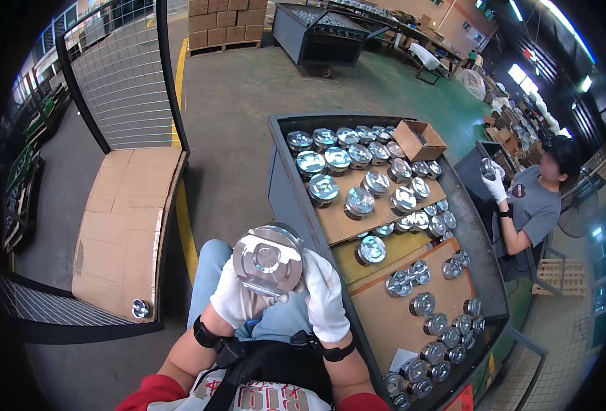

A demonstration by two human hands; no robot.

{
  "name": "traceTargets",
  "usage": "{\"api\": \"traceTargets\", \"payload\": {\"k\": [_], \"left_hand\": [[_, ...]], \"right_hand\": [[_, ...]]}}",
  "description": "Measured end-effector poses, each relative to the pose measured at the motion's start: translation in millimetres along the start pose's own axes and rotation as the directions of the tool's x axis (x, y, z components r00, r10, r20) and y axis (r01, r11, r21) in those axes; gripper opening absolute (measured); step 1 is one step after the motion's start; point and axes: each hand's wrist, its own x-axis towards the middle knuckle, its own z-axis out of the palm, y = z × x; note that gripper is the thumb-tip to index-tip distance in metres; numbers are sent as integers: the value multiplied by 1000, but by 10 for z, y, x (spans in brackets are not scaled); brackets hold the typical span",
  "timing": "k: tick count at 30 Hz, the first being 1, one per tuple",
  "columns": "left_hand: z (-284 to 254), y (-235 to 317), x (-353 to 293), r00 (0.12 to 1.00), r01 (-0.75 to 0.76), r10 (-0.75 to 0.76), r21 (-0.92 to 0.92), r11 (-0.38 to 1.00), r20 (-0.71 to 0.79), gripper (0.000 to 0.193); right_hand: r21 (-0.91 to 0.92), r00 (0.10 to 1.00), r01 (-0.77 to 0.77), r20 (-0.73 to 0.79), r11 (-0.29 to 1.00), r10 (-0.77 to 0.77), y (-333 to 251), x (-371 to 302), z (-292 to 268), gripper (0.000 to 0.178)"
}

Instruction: Inspecting and sorting metal engine pistons on a factory floor.

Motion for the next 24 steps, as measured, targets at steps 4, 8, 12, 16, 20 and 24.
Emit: {"api": "traceTargets", "payload": {"k": [4,8,12,16,20,24], "left_hand": [[-72,4,-10,999,-16,16,-7,1000,33,53],[-48,7,23,997,12,-4,-110,994,74,53],[-152,-1,43,997,33,-23,-151,988,71,51],[-232,-8,-6,998,-46,44,-57,997,-46,49],[-71,-12,-36,991,-101,101,8,995,-83,51],[68,9,-82,876,-136,353,532,835,-330,56]], "right_hand": [[-85,996,2,-93,996,-10,-38,55,209,34],[-192,996,-14,-87,981,-2,-46,81,211,45],[-331,997,-36,-73,943,13,-36,87,148,48],[-247,996,-86,-52,965,75,-119,133,246,45],[-262,1000,0,-15,965,-4,-137,192,435,47],[-652,997,76,67,754,-43,-250,237,410,45]]}}
